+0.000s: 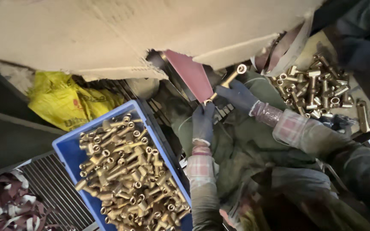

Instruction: The person repeatedly picks up brass-colored metal fittings from a blue bin and presses them against a rotating grinding wheel to smooth or deburr the surfaces. After each grind, the person places the part into a separate container to the right. The process is continuous and repetitive throughout the clip.

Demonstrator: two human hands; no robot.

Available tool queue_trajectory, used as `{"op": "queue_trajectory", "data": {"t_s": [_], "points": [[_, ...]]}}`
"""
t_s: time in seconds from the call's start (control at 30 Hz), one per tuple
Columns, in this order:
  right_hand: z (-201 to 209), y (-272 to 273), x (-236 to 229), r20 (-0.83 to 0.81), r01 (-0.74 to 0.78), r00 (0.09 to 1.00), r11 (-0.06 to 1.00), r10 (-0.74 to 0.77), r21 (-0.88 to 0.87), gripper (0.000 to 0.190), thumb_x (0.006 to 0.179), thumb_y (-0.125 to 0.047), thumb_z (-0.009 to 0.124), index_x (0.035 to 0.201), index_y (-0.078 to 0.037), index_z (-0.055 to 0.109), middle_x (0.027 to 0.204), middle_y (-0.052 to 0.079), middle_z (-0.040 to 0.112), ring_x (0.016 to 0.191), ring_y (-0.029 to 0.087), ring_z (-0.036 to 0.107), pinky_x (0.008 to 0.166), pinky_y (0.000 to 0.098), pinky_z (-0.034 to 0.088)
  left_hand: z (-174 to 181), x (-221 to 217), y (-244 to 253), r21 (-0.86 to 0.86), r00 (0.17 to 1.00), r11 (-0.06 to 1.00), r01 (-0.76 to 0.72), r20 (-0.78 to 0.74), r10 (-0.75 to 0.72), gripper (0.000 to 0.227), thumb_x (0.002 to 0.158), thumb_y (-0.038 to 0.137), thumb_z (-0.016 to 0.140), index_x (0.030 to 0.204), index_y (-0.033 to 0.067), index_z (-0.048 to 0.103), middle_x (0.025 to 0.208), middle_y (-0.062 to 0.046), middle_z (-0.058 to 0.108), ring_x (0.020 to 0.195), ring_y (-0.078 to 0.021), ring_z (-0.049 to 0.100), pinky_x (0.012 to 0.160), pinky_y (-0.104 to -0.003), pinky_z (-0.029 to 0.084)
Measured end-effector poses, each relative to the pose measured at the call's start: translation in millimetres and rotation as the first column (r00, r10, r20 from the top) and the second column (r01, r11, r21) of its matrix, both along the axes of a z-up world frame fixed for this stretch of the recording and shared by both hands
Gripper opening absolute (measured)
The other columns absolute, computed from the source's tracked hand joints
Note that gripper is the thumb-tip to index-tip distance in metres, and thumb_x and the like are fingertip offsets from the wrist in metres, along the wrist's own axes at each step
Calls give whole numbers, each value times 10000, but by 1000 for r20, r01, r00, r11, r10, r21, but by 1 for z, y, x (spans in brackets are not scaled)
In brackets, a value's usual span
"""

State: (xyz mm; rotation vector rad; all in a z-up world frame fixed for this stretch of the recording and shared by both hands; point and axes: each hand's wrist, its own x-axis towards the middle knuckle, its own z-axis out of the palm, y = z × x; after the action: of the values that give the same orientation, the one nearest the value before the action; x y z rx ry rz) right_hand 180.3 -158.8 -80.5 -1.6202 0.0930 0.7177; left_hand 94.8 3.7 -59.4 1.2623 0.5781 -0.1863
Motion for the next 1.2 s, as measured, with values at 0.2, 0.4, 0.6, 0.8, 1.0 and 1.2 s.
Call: {"op": "queue_trajectory", "data": {"t_s": [0.2, 0.4, 0.6, 0.8, 1.0, 1.2], "points": [[7, 17, 11, -165, 144, 979, 980, -120, 141, 388, 993, -282, 649, 1203, 44, 640, 1008, 77, 735, 852, 114, 700, 712, 290, 565, -57, 9, -10, 10, 995, 995, -103, -14, 103, 321, 970, 304, 666, 906, -5, 609, 717, 43, 505, 632, -58, 399, 524, -294, 319], [28, 25, 12, -91, 72, 993, 993, -80, -97, 446, 998, -316, 656, 1256, 48, 655, 1069, 129, 749, 888, 130, 703, 742, 305, 580, -42, 5, -12, -55, 992, 991, -124, -27, 122, 305, 967, 327, 655, 1022, 27, 658, 759, 58, 532, 648, -48, 418, 543, -282, 333], [18, 14, 12, 284, -10, 958, 996, 36, -91, 488, 1010, -318, 643, 1349, 21, 554, 1268, 83, 664, 1131, 109, 615, 948, 317, 515, -38, -5, -16, -96, 994, 989, -112, -28, 110, 321, 960, 334, 686, 996, 18, 647, 765, 46, 563, 633, -44, 442, 521, -271, 339], [-4, 24, 29, 420, -84, 880, 944, 220, -319, 302, 1098, -229, 603, 1283, 8, 632, 1196, 83, 694, 1107, 143, 647, 945, 344, 515, -49, 20, -15, -157, 982, 973, -170, -114, 153, 340, 969, 319, 697, 957, -17, 650, 751, 37, 559, 612, -47, 430, 509, -275, 321], [46, 6, 11, 111, -8, 994, 999, 4, 40, 411, 976, -297, 659, 1259, -12, 570, 1032, 24, 690, 916, 165, 678, 794, 371, 574, 0, -3, -9, 133, 997, 991, 9, 69, -18, 273, 976, 215, 696, 1098, -29, 678, 892, -56, 683, 775, -140, 579, 684, -344, 489], [116, -27, -47, 500, -141, 853, 988, 152, -59, 442, 933, -182, 703, 1316, 0, 581, 1230, 109, 581, 1120, 213, 624, 954, 375, 529, 70, -61, -22, 647, 937, 759, -73, 305, -170, 586, 864, 115, 752, 1405, 67, 535, 1152, -221, 673, 996, -382, 662, 818, -452, 536]]}}
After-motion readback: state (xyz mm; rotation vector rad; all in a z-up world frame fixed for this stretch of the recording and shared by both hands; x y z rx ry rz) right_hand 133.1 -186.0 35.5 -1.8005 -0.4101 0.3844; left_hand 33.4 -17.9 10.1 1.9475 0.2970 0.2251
